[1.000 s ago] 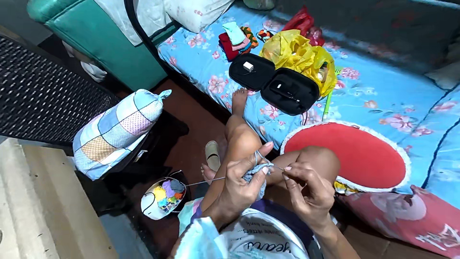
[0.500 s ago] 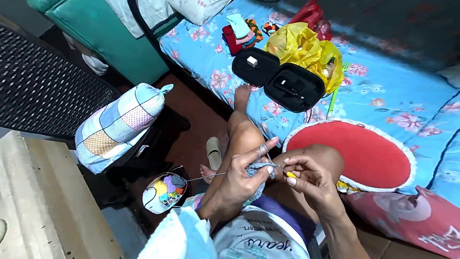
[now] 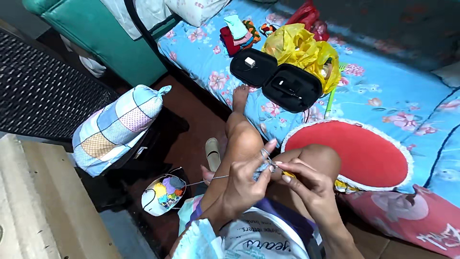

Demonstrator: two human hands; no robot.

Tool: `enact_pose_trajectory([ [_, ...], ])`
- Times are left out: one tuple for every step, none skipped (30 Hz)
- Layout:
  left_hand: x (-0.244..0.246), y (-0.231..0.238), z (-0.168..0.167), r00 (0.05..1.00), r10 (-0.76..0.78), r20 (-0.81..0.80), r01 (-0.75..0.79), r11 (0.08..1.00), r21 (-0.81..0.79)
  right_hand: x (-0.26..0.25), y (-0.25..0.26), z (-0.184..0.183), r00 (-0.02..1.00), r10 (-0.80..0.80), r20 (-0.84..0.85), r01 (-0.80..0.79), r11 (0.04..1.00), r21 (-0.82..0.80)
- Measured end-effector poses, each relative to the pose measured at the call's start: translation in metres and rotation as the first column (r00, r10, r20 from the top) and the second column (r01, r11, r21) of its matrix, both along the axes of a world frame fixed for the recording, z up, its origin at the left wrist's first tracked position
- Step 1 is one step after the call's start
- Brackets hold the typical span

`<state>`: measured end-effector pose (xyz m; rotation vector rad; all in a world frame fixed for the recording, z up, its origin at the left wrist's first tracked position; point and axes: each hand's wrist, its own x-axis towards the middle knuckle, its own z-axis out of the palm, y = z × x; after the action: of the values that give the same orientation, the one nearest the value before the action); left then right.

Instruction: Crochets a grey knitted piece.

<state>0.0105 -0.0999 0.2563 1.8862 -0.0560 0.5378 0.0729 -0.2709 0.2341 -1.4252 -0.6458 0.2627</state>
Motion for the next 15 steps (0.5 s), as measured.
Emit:
enact_pose_trajectory([
  [0.000, -0.002, -0.004, 0.997, 0.028, 0.068, -0.039, 0.986, 0.160, -0.002, 0.001, 0.002, 0.988, -0.056, 0.143, 0.066, 0.995, -0.068],
  [0.000, -0.005, -0.008, 0.990, 0.035, 0.135, -0.070, 0.961, 0.269, -0.004, 0.003, 0.004, 0.972, -0.088, 0.218, 0.112, 0.988, -0.102],
  [0.000, -0.007, -0.011, 0.984, 0.023, 0.177, -0.080, 0.942, 0.325, -0.005, 0.005, 0.007, 0.976, -0.093, 0.199, 0.114, 0.989, -0.094],
  [0.001, -0.009, -0.012, 0.980, 0.009, 0.198, -0.076, 0.939, 0.335, -0.005, 0.006, 0.010, 0.995, -0.066, 0.080, 0.069, 0.997, -0.040],
  [0.001, -0.010, -0.013, 0.980, -0.008, 0.201, -0.054, 0.953, 0.299, -0.003, 0.006, 0.013, 0.995, 0.010, -0.101, -0.004, 0.998, 0.063],
  [0.001, -0.009, -0.011, 0.982, -0.035, 0.185, -0.006, 0.977, 0.215, 0.001, 0.006, 0.012, 0.958, 0.109, -0.265, -0.057, 0.978, 0.198],
  [0.001, -0.007, -0.006, 0.986, -0.079, 0.149, 0.066, 0.994, 0.086, 0.003, 0.006, 0.010, 0.920, 0.185, -0.345, -0.078, 0.951, 0.301],
  [0.000, -0.004, 0.001, 0.987, -0.127, 0.104, 0.133, 0.989, -0.062, 0.004, 0.006, 0.007, 0.925, 0.184, -0.331, -0.075, 0.946, 0.316],
  [-0.001, -0.002, 0.008, 0.984, -0.169, 0.053, 0.176, 0.962, -0.208, 0.002, 0.006, 0.004, 0.968, 0.104, -0.230, -0.045, 0.967, 0.250],
  [-0.003, 0.002, 0.014, 0.977, -0.214, 0.002, 0.202, 0.920, -0.335, -0.001, 0.008, 0.000, 0.998, -0.001, -0.061, 0.011, 0.986, 0.166],
  [-0.002, 0.007, 0.017, 0.965, -0.259, -0.033, 0.220, 0.872, -0.437, -0.002, 0.009, -0.004, 0.988, -0.086, 0.127, 0.072, 0.992, 0.107],
  [-0.002, 0.013, 0.018, 0.952, -0.302, -0.049, 0.235, 0.824, -0.515, -0.002, 0.010, -0.007, 0.944, -0.147, 0.295, 0.135, 0.989, 0.060],
  [-0.001, 0.019, 0.018, 0.938, -0.343, -0.054, 0.250, 0.776, -0.579, -0.001, 0.010, -0.009, 0.889, -0.181, 0.421, 0.186, 0.982, 0.030],
  [-0.001, 0.026, 0.017, 0.923, -0.380, -0.052, 0.264, 0.726, -0.635, 0.000, 0.009, -0.011, 0.846, -0.194, 0.497, 0.216, 0.976, 0.015],
  [0.000, 0.031, 0.016, 0.910, -0.412, -0.039, 0.276, 0.674, -0.685, 0.001, 0.007, -0.012, 0.822, -0.192, 0.536, 0.222, 0.975, 0.009],
])
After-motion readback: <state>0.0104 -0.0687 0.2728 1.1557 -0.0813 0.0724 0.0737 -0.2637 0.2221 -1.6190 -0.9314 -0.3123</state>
